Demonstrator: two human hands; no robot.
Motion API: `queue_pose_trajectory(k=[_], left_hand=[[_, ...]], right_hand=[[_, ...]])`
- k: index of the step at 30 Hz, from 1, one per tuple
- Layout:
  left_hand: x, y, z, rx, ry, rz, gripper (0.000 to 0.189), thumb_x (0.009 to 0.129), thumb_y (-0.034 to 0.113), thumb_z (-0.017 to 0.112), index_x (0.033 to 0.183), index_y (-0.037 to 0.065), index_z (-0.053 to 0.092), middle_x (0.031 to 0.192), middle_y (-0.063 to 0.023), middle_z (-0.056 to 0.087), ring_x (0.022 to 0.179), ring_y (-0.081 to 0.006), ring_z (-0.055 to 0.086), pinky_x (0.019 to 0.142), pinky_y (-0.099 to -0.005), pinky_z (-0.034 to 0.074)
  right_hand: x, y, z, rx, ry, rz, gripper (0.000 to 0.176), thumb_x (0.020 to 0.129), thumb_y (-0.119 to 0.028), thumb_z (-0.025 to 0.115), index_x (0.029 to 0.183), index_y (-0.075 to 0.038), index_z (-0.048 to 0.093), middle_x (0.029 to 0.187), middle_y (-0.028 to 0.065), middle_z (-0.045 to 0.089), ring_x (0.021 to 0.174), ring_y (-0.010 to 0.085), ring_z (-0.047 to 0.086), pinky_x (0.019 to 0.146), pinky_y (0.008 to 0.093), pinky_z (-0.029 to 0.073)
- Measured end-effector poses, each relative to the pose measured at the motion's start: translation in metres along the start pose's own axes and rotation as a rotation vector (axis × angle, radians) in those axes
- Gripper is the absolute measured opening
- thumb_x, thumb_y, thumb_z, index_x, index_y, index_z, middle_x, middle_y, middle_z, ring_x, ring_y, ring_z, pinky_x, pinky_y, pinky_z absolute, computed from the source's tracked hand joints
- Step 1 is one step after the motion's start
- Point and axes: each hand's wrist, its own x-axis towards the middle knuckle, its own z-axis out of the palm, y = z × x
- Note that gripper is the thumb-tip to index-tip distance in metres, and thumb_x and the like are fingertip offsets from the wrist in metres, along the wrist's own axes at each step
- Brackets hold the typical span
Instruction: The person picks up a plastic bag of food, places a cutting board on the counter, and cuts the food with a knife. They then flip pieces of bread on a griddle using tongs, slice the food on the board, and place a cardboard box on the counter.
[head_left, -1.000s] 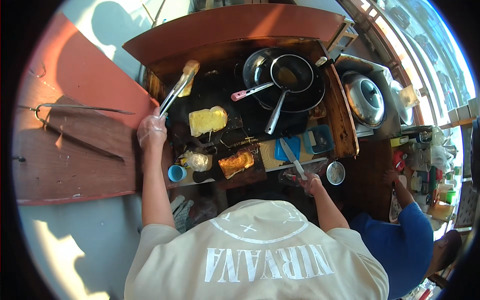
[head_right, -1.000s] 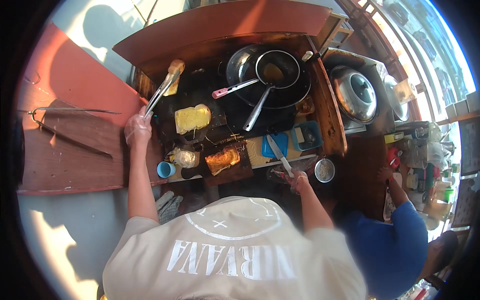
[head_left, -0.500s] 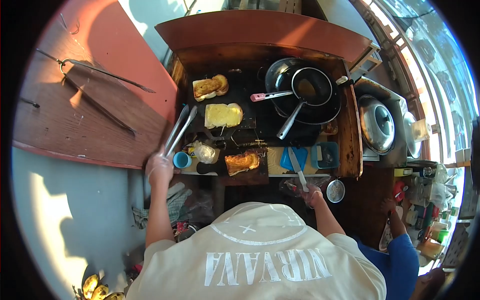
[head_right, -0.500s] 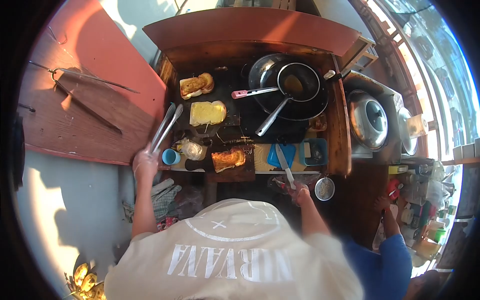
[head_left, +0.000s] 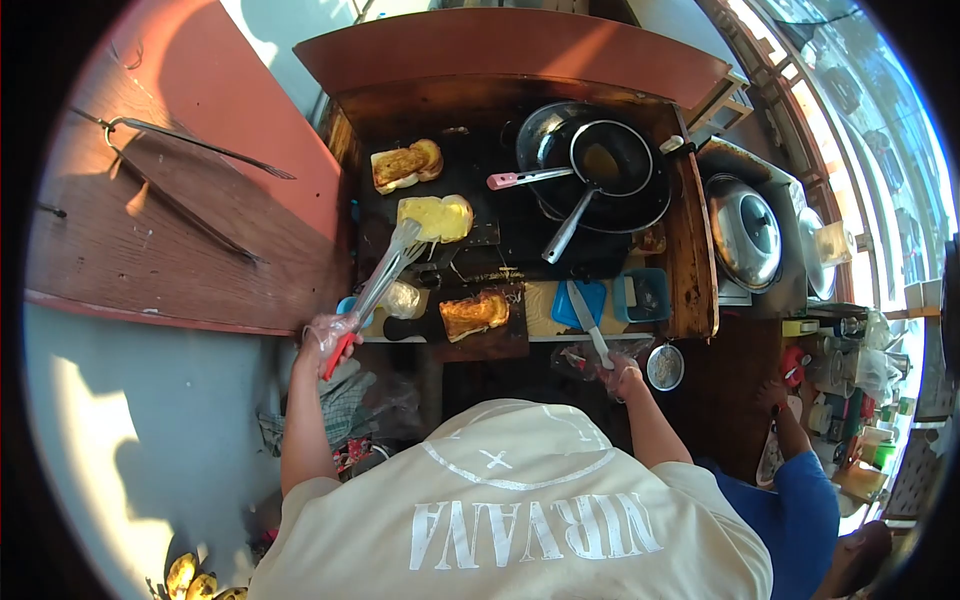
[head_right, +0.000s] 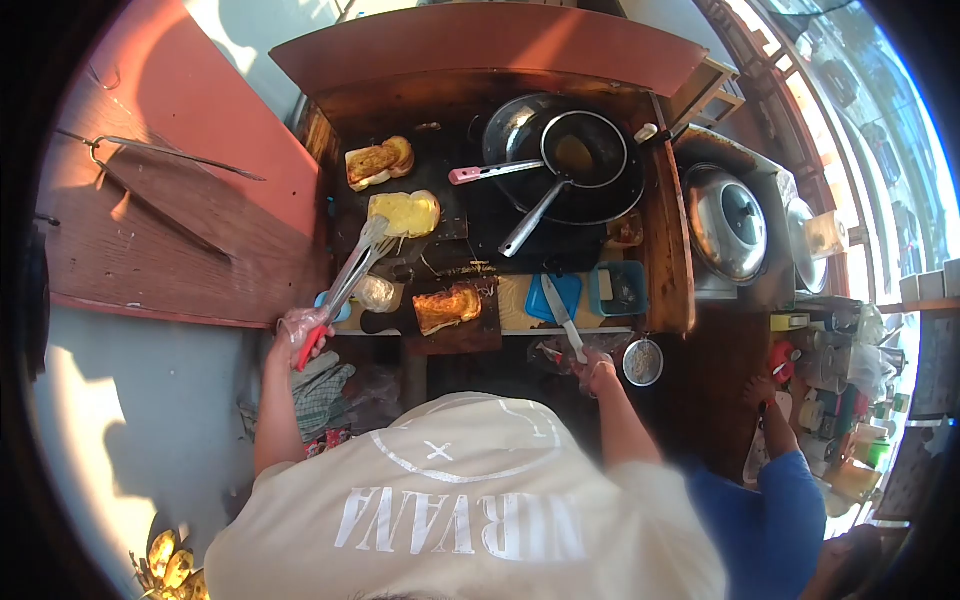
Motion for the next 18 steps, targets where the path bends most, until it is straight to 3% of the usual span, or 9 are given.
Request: queue_pose_trajectory(k=[6, 8, 12, 14, 15, 17, 18], left_hand=[[0.059, 0.007, 0.058, -0.19, -0.079, 0.19, 0.026, 0.094, 0.023, 0.07, 0.107, 0.001, 0.067, 0.071, -0.0047, 0.063, 0.047, -0.0091, 0.053, 0.037, -0.0247, 0.039], [0.063, 0.014, 0.073, -0.115, -0.027, 0.235, 0.029, 0.095, 0.023, 0.069, 0.114, 0.002, 0.067, 0.071, -0.0034, 0.062, 0.05, -0.009, 0.055, 0.037, -0.0239, 0.04], [0.039, 0.032, 0.082, 0.008, 0.113, 0.249, 0.028, 0.094, 0.022, 0.07, 0.113, 0.001, 0.069, 0.074, -0.0039, 0.063, 0.053, -0.0105, 0.056, 0.044, -0.0266, 0.045], [0.023, 0.041, 0.083, 0.445, 0.446, 0.506, 0.027, 0.096, 0.024, 0.065, 0.108, 0.0, 0.07, 0.073, -0.0096, 0.066, 0.064, -0.0184, 0.065, 0.054, -0.0365, 0.053], [0.002, 0.058, 0.091, 0.447, 0.447, 0.512, 0.027, 0.096, 0.024, 0.065, 0.108, 0.0, 0.07, 0.073, -0.0096, 0.066, 0.064, -0.0184, 0.065, 0.054, -0.0365, 0.053], [-0.048, 0.094, 0.115, 1.113, 0.853, 0.528, 0.029, 0.099, 0.023, 0.057, 0.106, -0.003, 0.068, 0.082, -0.0154, 0.07, 0.075, -0.0281, 0.071, 0.065, -0.0427, 0.056], [-0.051, 0.098, 0.12, 1.11, 0.858, 0.526, 0.029, 0.099, 0.023, 0.057, 0.106, -0.003, 0.068, 0.082, -0.0154, 0.07, 0.075, -0.0281, 0.071, 0.065, -0.0427, 0.056]], right_hand=[[0.014, 0.012, -0.006, 0.017, -0.01, 0.001, 0.036, 0.101, -0.02, 0.057, 0.128, 0.001, 0.048, 0.108, 0.0181, 0.06, 0.083, 0.0286, 0.067, 0.067, 0.0359, 0.061], [0.003, 0.014, -0.002, 0.022, -0.007, 0.006, 0.036, 0.101, -0.02, 0.057, 0.128, 0.001, 0.048, 0.108, 0.0182, 0.059, 0.083, 0.0286, 0.067, 0.067, 0.0358, 0.061], [-0.003, 0.015, 0.003, 0.003, -0.045, 0.002, 0.036, 0.101, -0.019, 0.056, 0.128, 0.003, 0.048, 0.108, 0.0197, 0.059, 0.083, 0.0287, 0.067, 0.066, 0.0355, 0.06], [-0.001, 0.015, 0.003, 0.009, -0.056, 0.015, 0.036, 0.101, -0.018, 0.056, 0.128, 0.004, 0.048, 0.108, 0.0202, 0.06, 0.084, 0.0288, 0.067, 0.066, 0.0355, 0.06], [-0.003, 0.014, 0.005, 0.021, -0.059, 0.024, 0.036, 0.101, -0.018, 0.056, 0.129, 0.004, 0.047, 0.107, 0.0206, 0.06, 0.083, 0.0291, 0.067, 0.066, 0.0356, 0.06], [0.021, 0.018, -0.01, 0.031, -0.065, 0.029, 0.037, 0.101, -0.017, 0.056, 0.13, 0.005, 0.047, 0.107, 0.021, 0.06, 0.083, 0.0293, 0.068, 0.065, 0.0357, 0.06], [0.067, 0.033, -0.032, -0.273, -0.199, -0.135, 0.038, 0.101, -0.017, 0.056, 0.13, 0.005, 0.046, 0.107, 0.0209, 0.06, 0.083, 0.0293, 0.068, 0.065, 0.0361, 0.06]])
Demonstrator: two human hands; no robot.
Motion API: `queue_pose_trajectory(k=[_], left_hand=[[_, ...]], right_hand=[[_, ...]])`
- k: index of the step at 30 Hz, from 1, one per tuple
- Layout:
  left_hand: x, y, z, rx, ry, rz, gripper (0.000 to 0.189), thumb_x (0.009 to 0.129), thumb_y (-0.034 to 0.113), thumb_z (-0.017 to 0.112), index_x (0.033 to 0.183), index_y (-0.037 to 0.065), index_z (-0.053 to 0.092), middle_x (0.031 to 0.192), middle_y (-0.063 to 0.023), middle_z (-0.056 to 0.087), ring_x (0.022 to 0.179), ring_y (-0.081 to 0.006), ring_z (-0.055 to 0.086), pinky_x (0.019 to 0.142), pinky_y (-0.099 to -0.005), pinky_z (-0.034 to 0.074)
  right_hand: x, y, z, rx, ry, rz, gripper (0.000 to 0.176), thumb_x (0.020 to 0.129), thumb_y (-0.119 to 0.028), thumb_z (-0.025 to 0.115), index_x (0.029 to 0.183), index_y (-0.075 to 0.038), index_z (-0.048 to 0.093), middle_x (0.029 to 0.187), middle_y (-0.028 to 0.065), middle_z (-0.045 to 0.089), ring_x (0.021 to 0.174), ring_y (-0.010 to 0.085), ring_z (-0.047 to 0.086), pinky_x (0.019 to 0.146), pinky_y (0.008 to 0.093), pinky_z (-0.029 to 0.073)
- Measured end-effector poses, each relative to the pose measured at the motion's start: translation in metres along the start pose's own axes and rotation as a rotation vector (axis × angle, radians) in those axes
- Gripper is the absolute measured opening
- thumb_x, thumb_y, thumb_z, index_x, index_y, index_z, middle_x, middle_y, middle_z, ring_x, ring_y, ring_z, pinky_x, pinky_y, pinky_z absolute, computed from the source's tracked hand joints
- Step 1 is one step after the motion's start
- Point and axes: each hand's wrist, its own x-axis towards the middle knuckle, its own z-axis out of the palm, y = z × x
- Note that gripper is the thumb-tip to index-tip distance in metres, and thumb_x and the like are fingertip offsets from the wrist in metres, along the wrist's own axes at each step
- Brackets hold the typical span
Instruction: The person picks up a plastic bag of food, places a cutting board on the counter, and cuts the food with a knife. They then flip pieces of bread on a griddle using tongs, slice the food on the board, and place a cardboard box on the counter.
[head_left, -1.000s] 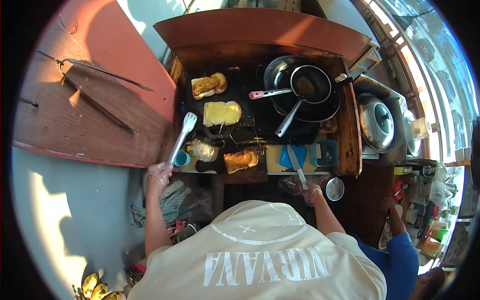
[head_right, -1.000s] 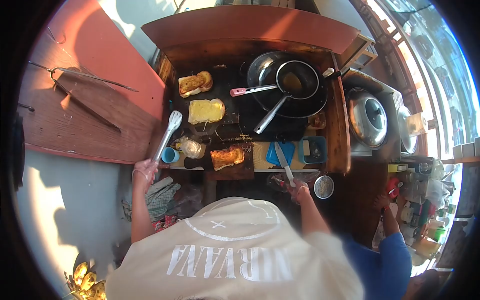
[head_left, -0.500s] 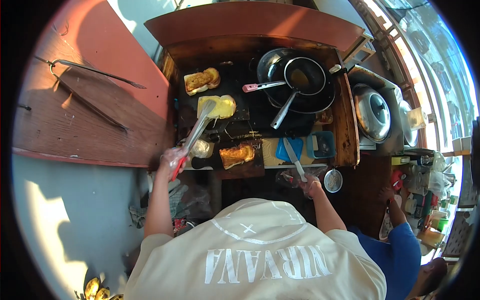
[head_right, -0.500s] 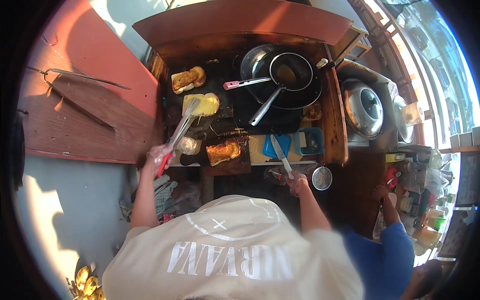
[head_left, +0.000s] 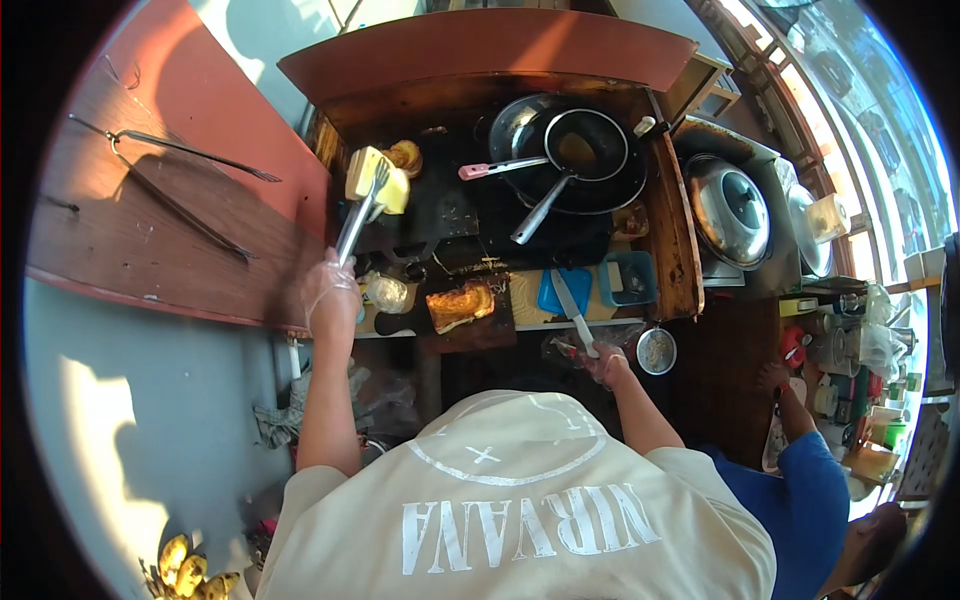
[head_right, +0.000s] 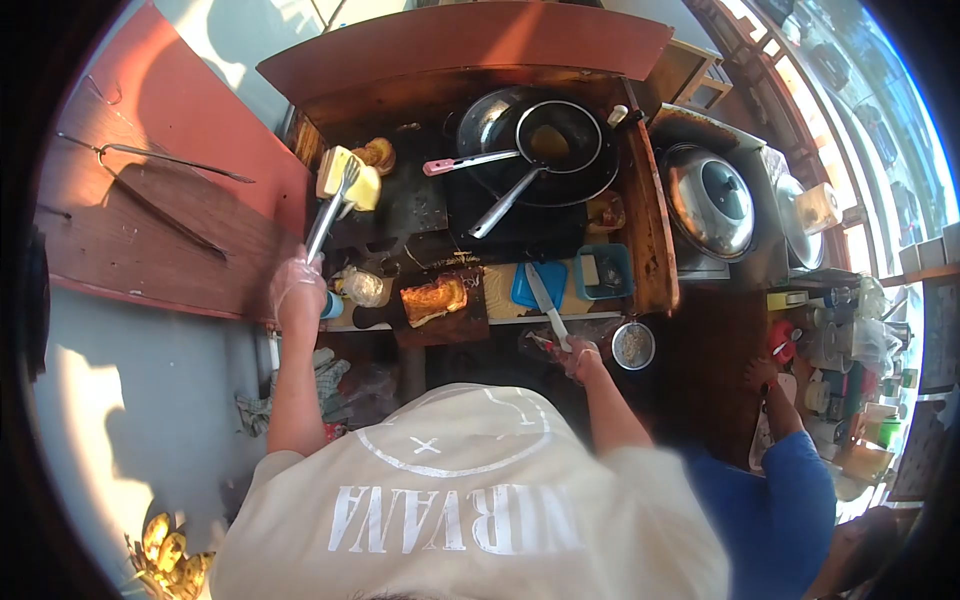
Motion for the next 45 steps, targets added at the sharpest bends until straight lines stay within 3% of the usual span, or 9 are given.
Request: queue_pose_trajectory(k=[13, 21, 25, 28, 29, 32, 40, 44, 45], left_hand=[[-0.028, 0.099, 0.056, 0.614, 0.287, 0.147, 0.03, 0.087, 0.018, 0.06, 0.113, 0.005, 0.065, 0.089, -0.0074, 0.066, 0.082, -0.024, 0.068, 0.064, -0.0368, 0.053], [-0.102, 0.05, -0.013, 0.211, 0.019, -0.043, 0.021, 0.076, 0.012, 0.073, 0.095, 0.004, 0.069, 0.083, -0.0123, 0.07, 0.086, -0.0284, 0.072, 0.076, -0.041, 0.057], [-0.154, -0.044, 0.016, -1.079, -0.502, -0.59, 0.031, 0.081, 0.015, 0.07, 0.107, 0.0, 0.066, 0.079, -0.0186, 0.07, 0.081, -0.0398, 0.068, 0.072, -0.048, 0.053], [-0.164, -0.021, -0.023, -0.775, -0.472, -0.547, 0.033, 0.083, 0.019, 0.068, 0.111, 0.003, 0.066, 0.082, -0.0169, 0.069, 0.077, -0.0413, 0.066, 0.071, -0.0487, 0.052], [-0.157, -0.017, -0.046, -0.501, -0.28, -0.332, 0.033, 0.083, 0.019, 0.067, 0.113, 0.005, 0.066, 0.085, -0.0146, 0.069, 0.08, -0.0383, 0.066, 0.072, -0.0477, 0.052], [-0.104, -0.012, -0.115, 0.188, 0.415, 0.173, 0.031, 0.082, 0.014, 0.064, 0.113, 0.011, 0.065, 0.095, -0.0109, 0.069, 0.094, -0.0306, 0.064, 0.079, -0.0453, 0.05], [0.042, -0.04, -0.286, 0.646, 0.828, 0.645, 0.026, 0.088, 0.013, 0.052, 0.105, 0.017, 0.07, 0.112, -0.0046, 0.07, 0.109, -0.0264, 0.061, 0.105, -0.0473, 0.039], [0.074, -0.066, -0.305, 0.676, 0.743, 0.858, 0.026, 0.086, 0.015, 0.053, 0.105, 0.016, 0.071, 0.114, -0.0056, 0.069, 0.112, -0.0267, 0.06, 0.111, -0.0492, 0.036], [0.08, -0.073, -0.304, 0.672, 0.746, 0.863, 0.026, 0.086, 0.015, 0.053, 0.105, 0.016, 0.071, 0.114, -0.0056, 0.069, 0.112, -0.0267, 0.06, 0.111, -0.0492, 0.036]], right_hand=[[-0.043, -0.046, 0.016, 0.215, -0.033, 0.19, 0.029, 0.103, -0.011, 0.047, 0.127, 0.004, 0.051, 0.115, 0.0189, 0.062, 0.093, 0.0268, 0.068, 0.075, 0.0339, 0.06], [-0.045, -0.055, 0.007, 0.111, -0.171, 0.197, 0.028, 0.098, -0.013, 0.061, 0.123, -0.002, 0.056, 0.111, 0.0155, 0.064, 0.089, 0.0268, 0.069, 0.069, 0.0357, 0.059], [-0.057, -0.063, 0.011, -0.02, -0.108, 0.163, 0.021, 0.097, -0.015, 0.064, 0.113, -0.001, 0.062, 0.103, 0.0112, 0.066, 0.081, 0.0229, 0.068, 0.068, 0.0339, 0.059], [-0.004, -0.035, -0.02, -0.439, -0.407, -0.284, 0.018, 0.096, -0.014, 0.065, 0.107, 0.0, 0.063, 0.095, 0.0115, 0.064, 0.079, 0.022, 0.067, 0.066, 0.0326, 0.057], [0.054, -0.002, -0.042, -0.706, -0.475, -0.687, 0.017, 0.095, -0.013, 0.065, 0.105, 0.0, 0.062, 0.092, 0.0118, 0.064, 0.079, 0.022, 0.066, 0.065, 0.0323, 0.057], [-0.078, -0.086, 0.014, 0.012, -0.308, 0.038, 0.015, 0.094, -0.011, 0.065, 0.102, 0.001, 0.062, 0.091, 0.0128, 0.063, 0.078, 0.0214, 0.066, 0.066, 0.0325, 0.056], [0.052, -0.026, -0.05, -0.63, -0.521, -0.582, 0.018, 0.093, -0.005, 0.064, 0.107, 0.004, 0.061, 0.091, 0.0123, 0.064, 0.078, 0.0215, 0.065, 0.07, 0.0318, 0.057], [-0.094, -0.083, 0.002, -0.152, -0.227, -0.007, 0.017, 0.094, -0.006, 0.064, 0.108, 0.003, 0.06, 0.093, 0.0124, 0.064, 0.082, 0.0224, 0.065, 0.072, 0.0316, 0.058], [-0.062, -0.062, -0.014, -0.416, -0.41, -0.423, 0.017, 0.094, -0.006, 0.063, 0.108, 0.002, 0.06, 0.094, 0.0129, 0.064, 0.084, 0.0226, 0.065, 0.073, 0.0318, 0.058]])
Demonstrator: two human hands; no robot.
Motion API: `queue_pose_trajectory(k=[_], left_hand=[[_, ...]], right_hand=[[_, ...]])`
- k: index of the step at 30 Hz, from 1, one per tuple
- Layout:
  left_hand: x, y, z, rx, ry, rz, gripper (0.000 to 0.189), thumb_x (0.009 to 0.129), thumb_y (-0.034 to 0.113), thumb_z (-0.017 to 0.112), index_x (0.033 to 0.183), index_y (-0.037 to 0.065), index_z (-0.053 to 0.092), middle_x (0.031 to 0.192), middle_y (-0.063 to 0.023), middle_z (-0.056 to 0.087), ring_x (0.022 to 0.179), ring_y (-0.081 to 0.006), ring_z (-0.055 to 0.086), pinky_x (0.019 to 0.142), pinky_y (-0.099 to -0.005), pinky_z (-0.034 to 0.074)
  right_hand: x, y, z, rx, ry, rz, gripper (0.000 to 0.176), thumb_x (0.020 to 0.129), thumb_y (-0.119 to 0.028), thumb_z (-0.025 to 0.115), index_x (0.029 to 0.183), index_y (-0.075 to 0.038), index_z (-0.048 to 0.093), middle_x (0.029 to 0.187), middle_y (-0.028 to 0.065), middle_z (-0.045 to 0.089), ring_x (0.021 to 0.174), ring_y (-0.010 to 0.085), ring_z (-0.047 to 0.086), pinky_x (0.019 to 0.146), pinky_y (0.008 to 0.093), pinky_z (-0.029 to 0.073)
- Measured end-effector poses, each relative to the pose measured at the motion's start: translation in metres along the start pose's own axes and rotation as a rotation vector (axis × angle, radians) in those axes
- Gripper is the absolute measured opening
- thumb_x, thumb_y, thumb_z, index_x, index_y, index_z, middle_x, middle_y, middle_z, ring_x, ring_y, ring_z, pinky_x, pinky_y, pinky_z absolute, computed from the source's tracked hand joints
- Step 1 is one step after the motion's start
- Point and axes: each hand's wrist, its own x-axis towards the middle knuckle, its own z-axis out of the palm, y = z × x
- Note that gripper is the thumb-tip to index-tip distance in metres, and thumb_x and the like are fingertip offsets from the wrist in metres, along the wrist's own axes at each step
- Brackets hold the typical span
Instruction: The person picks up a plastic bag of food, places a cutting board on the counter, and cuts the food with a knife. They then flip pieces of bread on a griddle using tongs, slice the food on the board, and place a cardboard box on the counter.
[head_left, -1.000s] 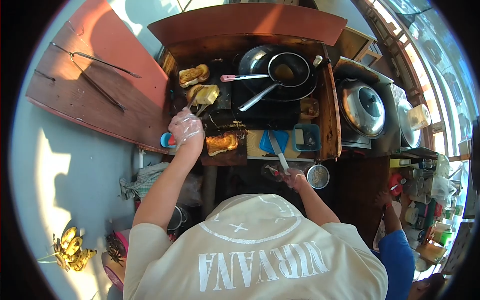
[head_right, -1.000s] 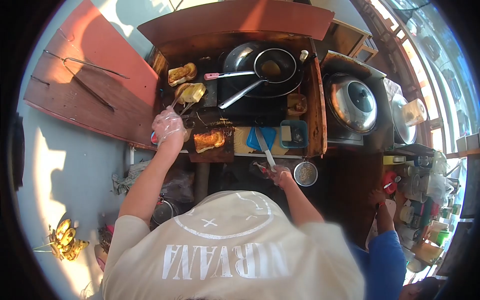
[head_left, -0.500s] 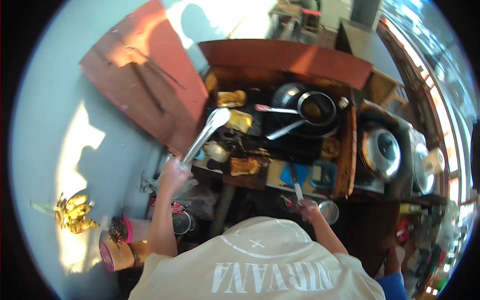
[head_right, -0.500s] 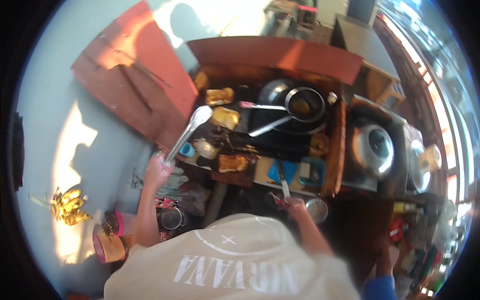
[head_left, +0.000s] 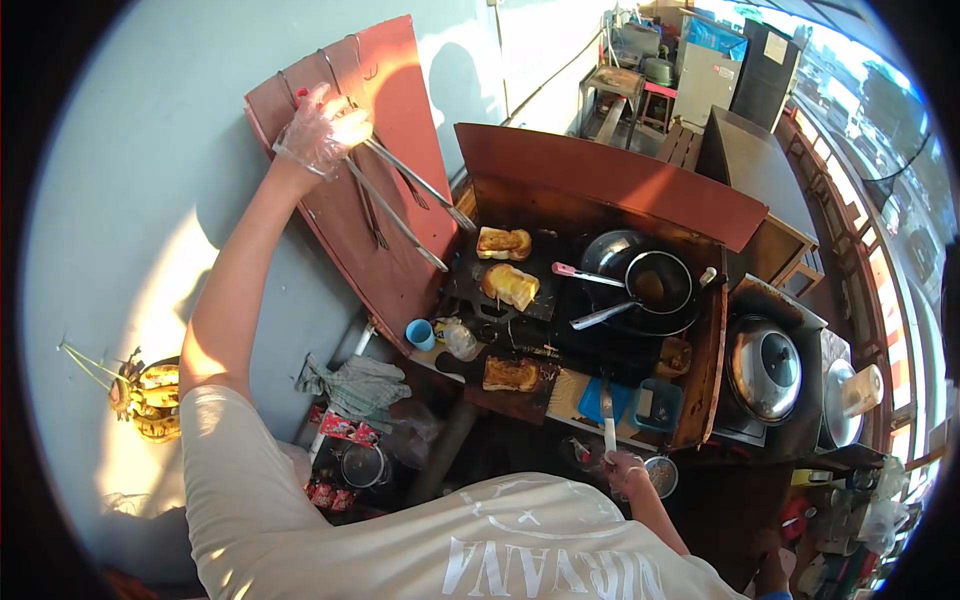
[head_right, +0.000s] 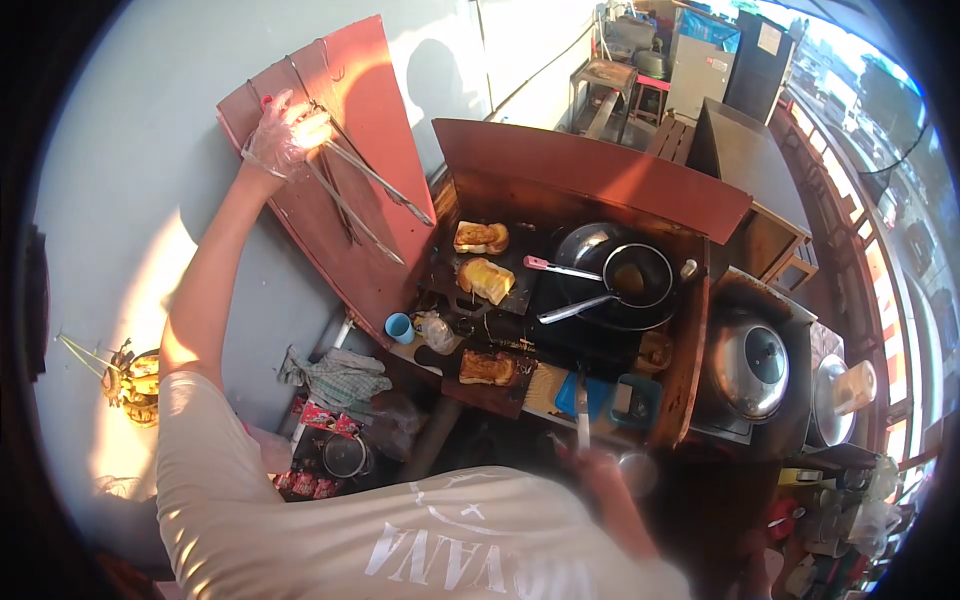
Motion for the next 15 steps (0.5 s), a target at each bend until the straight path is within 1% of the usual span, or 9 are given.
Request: queue_pose_trajectory(k=[1, 2, 4, 6, 7, 10, 13, 14, 15], left_hand=[[-0.006, -0.003, 0.008, -0.007, -0.027, 0.017, 0.026, 0.085, 0.015, 0.054, 0.106, 0.016, 0.07, 0.112, -0.0052, 0.069, 0.112, -0.0261, 0.06, 0.111, -0.05, 0.036], [-0.013, -0.004, 0.016, -0.015, -0.054, 0.033, 0.027, 0.083, 0.014, 0.055, 0.106, 0.015, 0.069, 0.109, -0.0048, 0.069, 0.112, -0.0256, 0.06, 0.112, -0.0509, 0.036], [-0.028, 0.001, 0.029, -0.013, -0.068, 0.065, 0.027, 0.082, 0.012, 0.057, 0.107, 0.015, 0.067, 0.109, -0.0047, 0.068, 0.113, -0.0251, 0.06, 0.112, -0.051, 0.036], [-0.04, 0.01, 0.037, -0.009, -0.086, 0.093, 0.028, 0.081, 0.011, 0.058, 0.108, 0.014, 0.066, 0.109, -0.0045, 0.067, 0.113, -0.0247, 0.06, 0.113, -0.0511, 0.036], [-0.046, 0.014, 0.038, 0.013, -0.075, 0.1, 0.028, 0.08, 0.01, 0.059, 0.108, 0.013, 0.065, 0.11, -0.0041, 0.065, 0.114, -0.0244, 0.059, 0.114, -0.0509, 0.036], [-0.06, 0.02, 0.038, 0.025, -0.114, 0.071, 0.031, 0.08, 0.008, 0.059, 0.111, 0.012, 0.064, 0.119, -0.0041, 0.062, 0.119, -0.0241, 0.056, 0.116, -0.05, 0.034], [-0.059, 0.033, 0.025, 0.112, -0.243, 0.007, 0.049, 0.082, 0.006, 0.058, 0.13, 0.015, 0.06, 0.137, -0.0056, 0.056, 0.133, -0.0254, 0.048, 0.121, -0.0474, 0.029], [-0.063, 0.041, 0.024, 0.093, -0.25, 0.007, 0.049, 0.082, 0.006, 0.058, 0.13, 0.015, 0.06, 0.137, -0.0056, 0.056, 0.133, -0.0254, 0.048, 0.121, -0.0474, 0.029], [-0.063, 0.056, 0.017, 0.106, -0.278, -0.056, 0.055, 0.081, 0.004, 0.059, 0.135, 0.015, 0.057, 0.142, -0.0067, 0.052, 0.135, -0.0269, 0.045, 0.121, -0.0476, 0.029]], right_hand=[[-0.007, -0.002, 0.005, -0.314, -0.159, -0.388, 0.016, 0.094, -0.006, 0.063, 0.108, 0.002, 0.06, 0.095, 0.0133, 0.063, 0.086, 0.0228, 0.065, 0.073, 0.032, 0.058], [-0.011, -0.007, 0.007, -0.084, -0.166, -0.12, 0.015, 0.094, -0.006, 0.063, 0.107, 0.001, 0.06, 0.095, 0.0132, 0.063, 0.087, 0.0227, 0.065, 0.073, 0.0323, 0.058], [-0.049, -0.082, 0.043, 0.487, 0.041, 0.391, 0.014, 0.095, -0.007, 0.063, 0.106, 0.0, 0.06, 0.095, 0.0131, 0.063, 0.088, 0.0227, 0.065, 0.073, 0.0328, 0.058], [-0.013, 0.013, 0.005, -0.373, -0.254, -0.29, 0.012, 0.094, -0.008, 0.064, 0.104, -0.001, 0.061, 0.095, 0.0118, 0.064, 0.087, 0.0228, 0.066, 0.073, 0.0333, 0.058], [0.005, 0.06, -0.014, -0.662, -0.197, -0.652, 0.012, 0.094, -0.009, 0.064, 0.103, -0.002, 0.061, 0.095, 0.0112, 0.065, 0.087, 0.0228, 0.066, 0.073, 0.0336, 0.058], [-0.05, -0.062, 0.027, -1.302, -0.288, -0.479, 0.009, 0.093, -0.011, 0.066, 0.099, -0.005, 0.063, 0.095, 0.0094, 0.066, 0.086, 0.0236, 0.067, 0.074, 0.035, 0.059], [-0.039, -0.055, 0.025, -0.947, -0.339, -0.273, 0.011, 0.092, -0.012, 0.068, 0.099, -0.005, 0.065, 0.099, 0.0091, 0.067, 0.087, 0.0237, 0.068, 0.078, 0.0355, 0.059], [-0.035, -0.052, 0.027, -0.95, -0.342, -0.253, 0.011, 0.092, -0.012, 0.068, 0.099, -0.005, 0.065, 0.099, 0.0091, 0.067, 0.087, 0.0237, 0.068, 0.078, 0.0355, 0.059], [-0.033, -0.053, 0.033, -0.389, -0.288, 0.021, 0.016, 0.092, -0.012, 0.068, 0.105, -0.003, 0.065, 0.102, 0.0093, 0.067, 0.089, 0.0233, 0.068, 0.08, 0.035, 0.059]])
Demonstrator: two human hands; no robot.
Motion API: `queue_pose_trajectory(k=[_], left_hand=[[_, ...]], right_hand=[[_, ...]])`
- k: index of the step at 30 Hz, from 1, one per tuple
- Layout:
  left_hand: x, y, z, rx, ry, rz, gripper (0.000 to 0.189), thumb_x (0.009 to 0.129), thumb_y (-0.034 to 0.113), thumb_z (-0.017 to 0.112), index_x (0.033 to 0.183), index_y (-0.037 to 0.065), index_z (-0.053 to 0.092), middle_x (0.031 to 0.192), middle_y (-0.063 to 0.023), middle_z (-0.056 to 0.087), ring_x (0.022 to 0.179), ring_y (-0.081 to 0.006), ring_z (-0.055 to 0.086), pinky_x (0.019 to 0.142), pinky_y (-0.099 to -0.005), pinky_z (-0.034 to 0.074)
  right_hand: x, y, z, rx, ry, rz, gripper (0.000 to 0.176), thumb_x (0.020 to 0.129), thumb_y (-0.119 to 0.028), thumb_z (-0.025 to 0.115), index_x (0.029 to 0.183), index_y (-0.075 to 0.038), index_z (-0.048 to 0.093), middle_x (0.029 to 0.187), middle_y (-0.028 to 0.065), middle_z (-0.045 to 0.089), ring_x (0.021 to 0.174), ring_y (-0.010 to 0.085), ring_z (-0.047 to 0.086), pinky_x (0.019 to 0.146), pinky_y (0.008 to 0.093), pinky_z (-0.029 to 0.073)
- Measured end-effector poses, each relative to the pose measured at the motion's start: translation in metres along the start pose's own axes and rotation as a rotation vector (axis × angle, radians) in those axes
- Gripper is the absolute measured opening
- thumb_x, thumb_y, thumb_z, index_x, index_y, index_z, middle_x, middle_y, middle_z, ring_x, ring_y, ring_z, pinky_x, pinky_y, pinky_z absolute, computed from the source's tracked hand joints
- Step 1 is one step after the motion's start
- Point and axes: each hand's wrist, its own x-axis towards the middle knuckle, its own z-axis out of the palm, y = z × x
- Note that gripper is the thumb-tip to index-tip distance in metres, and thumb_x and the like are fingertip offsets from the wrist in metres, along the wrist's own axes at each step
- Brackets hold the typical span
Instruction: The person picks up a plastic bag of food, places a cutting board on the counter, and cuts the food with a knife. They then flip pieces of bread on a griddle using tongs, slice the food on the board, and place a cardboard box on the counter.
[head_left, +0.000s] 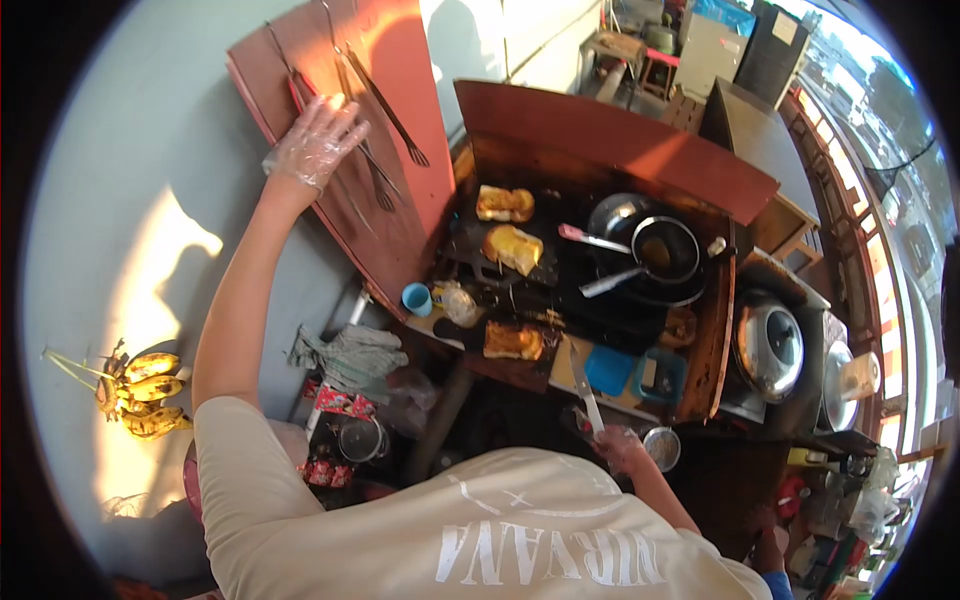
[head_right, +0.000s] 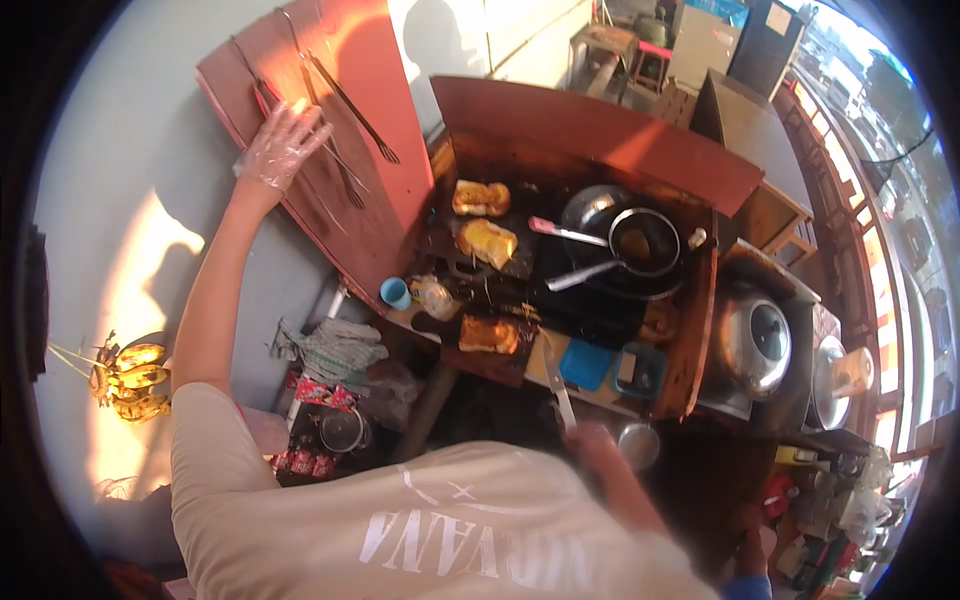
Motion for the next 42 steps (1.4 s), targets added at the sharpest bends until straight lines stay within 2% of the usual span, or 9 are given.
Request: queue_pose_trajectory(k=[1, 5, 9, 13, 18, 22, 24, 28, 42], left_hand=[[-0.003, 0.019, -0.013, -0.004, -0.035, -0.057, 0.062, 0.079, 0.003, 0.061, 0.14, 0.014, 0.053, 0.147, -0.0078, 0.048, 0.138, -0.0284, 0.043, 0.122, -0.0479, 0.028], [-0.053, 0.149, -0.049, -0.491, 0.207, -0.161, 0.039, 0.083, 0.005, 0.057, 0.12, 0.009, 0.067, 0.133, -0.0133, 0.061, 0.129, -0.0333, 0.053, 0.112, -0.0528, 0.039], [-0.131, 0.369, -0.044, -1.777, -0.535, -0.673, 0.04, 0.098, 0.025, 0.058, 0.133, 0.006, 0.056, 0.125, -0.0164, 0.063, 0.118, -0.0266, 0.06, 0.101, -0.0409, 0.049], [-0.133, 0.473, -0.053, -3.126, -0.286, -1.267, 0.062, 0.1, 0.043, 0.057, 0.144, 0.002, 0.041, 0.124, -0.018, 0.063, 0.114, -0.0267, 0.063, 0.1, -0.0438, 0.051], [-0.136, 0.484, -0.012, -2.878, -0.373, -1.757, 0.023, 0.098, 0.029, 0.065, 0.102, 0.009, 0.054, 0.076, -0.0004, 0.053, 0.065, -0.0151, 0.059, 0.061, -0.032, 0.056], [-0.174, 0.495, 0.032, -2.321, -0.691, -1.847, 0.025, 0.094, 0.028, 0.07, 0.099, 0.007, 0.057, 0.071, -0.0049, 0.059, 0.065, -0.0199, 0.062, 0.06, -0.0368, 0.054], [-0.184, 0.497, 0.042, -1.425, -0.56, -1.154, 0.035, 0.094, 0.036, 0.067, 0.102, 0.003, 0.061, 0.077, -0.0157, 0.067, 0.074, -0.0319, 0.069, 0.067, -0.0444, 0.055], [-0.16, 0.478, 0.039, -1.209, -0.884, -0.997, 0.043, 0.098, 0.041, 0.057, 0.107, 0.0, 0.064, 0.088, -0.024, 0.07, 0.085, -0.0404, 0.07, 0.074, -0.0487, 0.055], [-0.171, 0.473, 0.063, -1.17, -0.923, -0.667, 0.05, 0.098, 0.022, 0.049, 0.146, 0.006, 0.043, 0.09, -0.0222, 0.07, 0.077, -0.0418, 0.07, 0.067, -0.0531, 0.056]], right_hand=[[-0.002, -0.004, 0.005, 0.598, 0.034, 0.198, 0.022, 0.091, -0.012, 0.069, 0.11, -0.002, 0.065, 0.105, 0.0095, 0.067, 0.092, 0.0229, 0.068, 0.082, 0.0344, 0.059], [-0.006, -0.065, 0.025, 0.535, -0.071, 0.25, 0.038, 0.092, -0.013, 0.069, 0.124, 0.005, 0.058, 0.105, 0.0108, 0.065, 0.095, 0.0207, 0.066, 0.087, 0.0312, 0.056], [0.025, -0.091, 0.062, 0.733, -0.473, 0.26, 0.049, 0.093, -0.021, 0.071, 0.133, 0.003, 0.053, 0.107, 0.0076, 0.062, 0.095, 0.0166, 0.062, 0.085, 0.0303, 0.052], [0.066, -0.107, 0.117, 0.889, -0.683, 0.3, 0.047, 0.092, -0.026, 0.073, 0.128, 0.0, 0.057, 0.102, 0.004, 0.061, 0.092, 0.0151, 0.06, 0.085, 0.0304, 0.05], [0.105, -0.123, 0.153, 0.834, -0.538, 0.44, 0.031, 0.094, -0.015, 0.069, 0.12, 0.0, 0.062, 0.104, 0.0103, 0.069, 0.089, 0.0197, 0.069, 0.077, 0.0346, 0.058], [0.17, -0.088, 0.123, 0.33, -0.179, 0.295, 0.031, 0.087, -0.016, 0.074, 0.114, -0.002, 0.068, 0.096, 0.0115, 0.073, 0.088, 0.02, 0.072, 0.077, 0.0341, 0.059], [0.195, -0.096, 0.106, -0.008, 0.19, 0.227, 0.035, 0.085, -0.017, 0.071, 0.117, -0.003, 0.069, 0.099, 0.016, 0.073, 0.09, 0.0227, 0.072, 0.079, 0.0356, 0.058], [0.23, -0.118, 0.094, -0.554, 0.418, 0.155, 0.045, 0.088, -0.034, 0.062, 0.126, -0.011, 0.067, 0.111, 0.0216, 0.071, 0.101, 0.0335, 0.07, 0.089, 0.0392, 0.054], [0.217, -0.111, 0.118, -0.322, 0.416, 0.306, 0.044, 0.087, -0.047, 0.062, 0.114, -0.014, 0.074, 0.106, 0.0164, 0.073, 0.103, 0.0345, 0.069, 0.092, 0.0395, 0.053]])
